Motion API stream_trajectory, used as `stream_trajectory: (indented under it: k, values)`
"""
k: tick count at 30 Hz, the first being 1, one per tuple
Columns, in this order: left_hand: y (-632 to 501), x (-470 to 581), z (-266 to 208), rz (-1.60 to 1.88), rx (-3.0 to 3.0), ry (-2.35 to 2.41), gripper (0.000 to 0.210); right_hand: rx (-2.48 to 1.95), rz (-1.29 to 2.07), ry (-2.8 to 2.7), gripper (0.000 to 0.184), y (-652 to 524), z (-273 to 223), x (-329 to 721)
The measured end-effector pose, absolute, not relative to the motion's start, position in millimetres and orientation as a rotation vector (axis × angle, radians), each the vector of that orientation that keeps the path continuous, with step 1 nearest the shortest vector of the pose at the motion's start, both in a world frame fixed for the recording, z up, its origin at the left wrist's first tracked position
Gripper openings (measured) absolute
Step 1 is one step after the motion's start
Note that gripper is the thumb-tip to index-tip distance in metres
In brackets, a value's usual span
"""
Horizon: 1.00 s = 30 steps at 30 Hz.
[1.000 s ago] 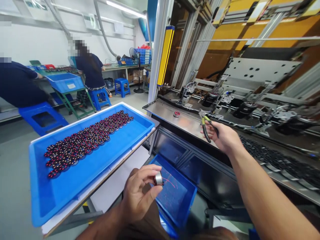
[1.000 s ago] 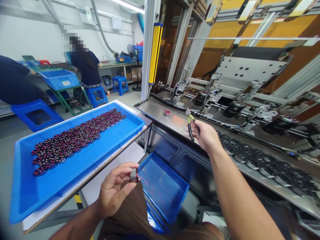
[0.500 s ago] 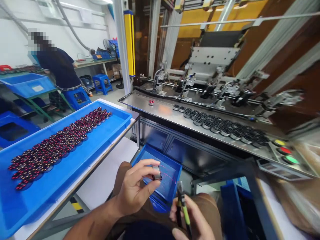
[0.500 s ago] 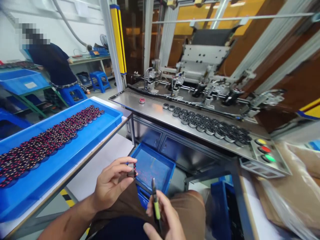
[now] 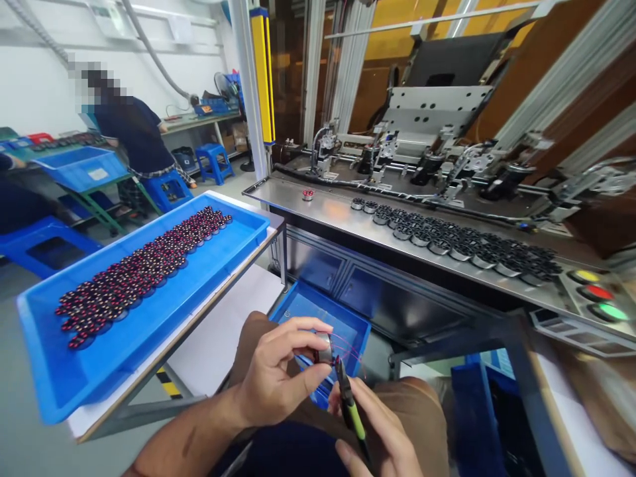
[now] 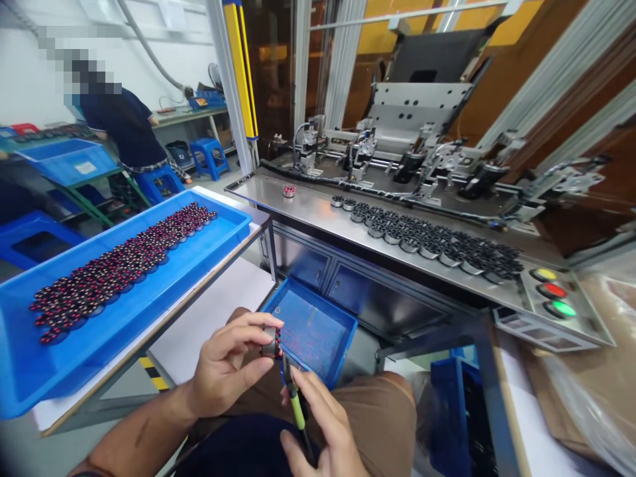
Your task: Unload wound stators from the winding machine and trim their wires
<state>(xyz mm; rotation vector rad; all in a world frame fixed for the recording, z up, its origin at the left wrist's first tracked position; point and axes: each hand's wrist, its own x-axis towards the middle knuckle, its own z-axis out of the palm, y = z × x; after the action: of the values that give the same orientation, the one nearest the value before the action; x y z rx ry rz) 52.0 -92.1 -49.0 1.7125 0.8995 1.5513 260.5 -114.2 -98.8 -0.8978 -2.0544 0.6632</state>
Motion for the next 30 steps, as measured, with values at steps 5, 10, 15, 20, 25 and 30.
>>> stream_trajectory:
  k: [5, 10, 15, 20, 25, 30]
  values:
    - [-92, 52, -50, 1.554, 1.683, 0.878, 0.027, -0.893, 0.566, -2.069, 0.057, -116, -103, 260]
    - [-91, 51, -53, 1.552, 1.67, 0.863, 0.028, -0.876, 0.498, -2.05, 0.053, -115, -111, 259]
    - [-92, 47, -55, 1.55, 1.691, 0.808, 0.033, -0.923, 0.559, -2.034, 0.052, -111, -107, 257]
    - [-92, 46, -53, 1.545, 1.786, 0.777, 0.032, -0.868, 0.577, -2.064, 0.062, -108, -92, 251]
    - [-91, 47, -50, 1.538, 1.867, 0.777, 0.031, -0.872, 0.58, -2.083, 0.067, -107, -87, 251]
    - [-90, 45, -49, 1.517, 1.901, 0.77, 0.031, -0.874, 0.494, -2.129, 0.065, -105, -96, 257]
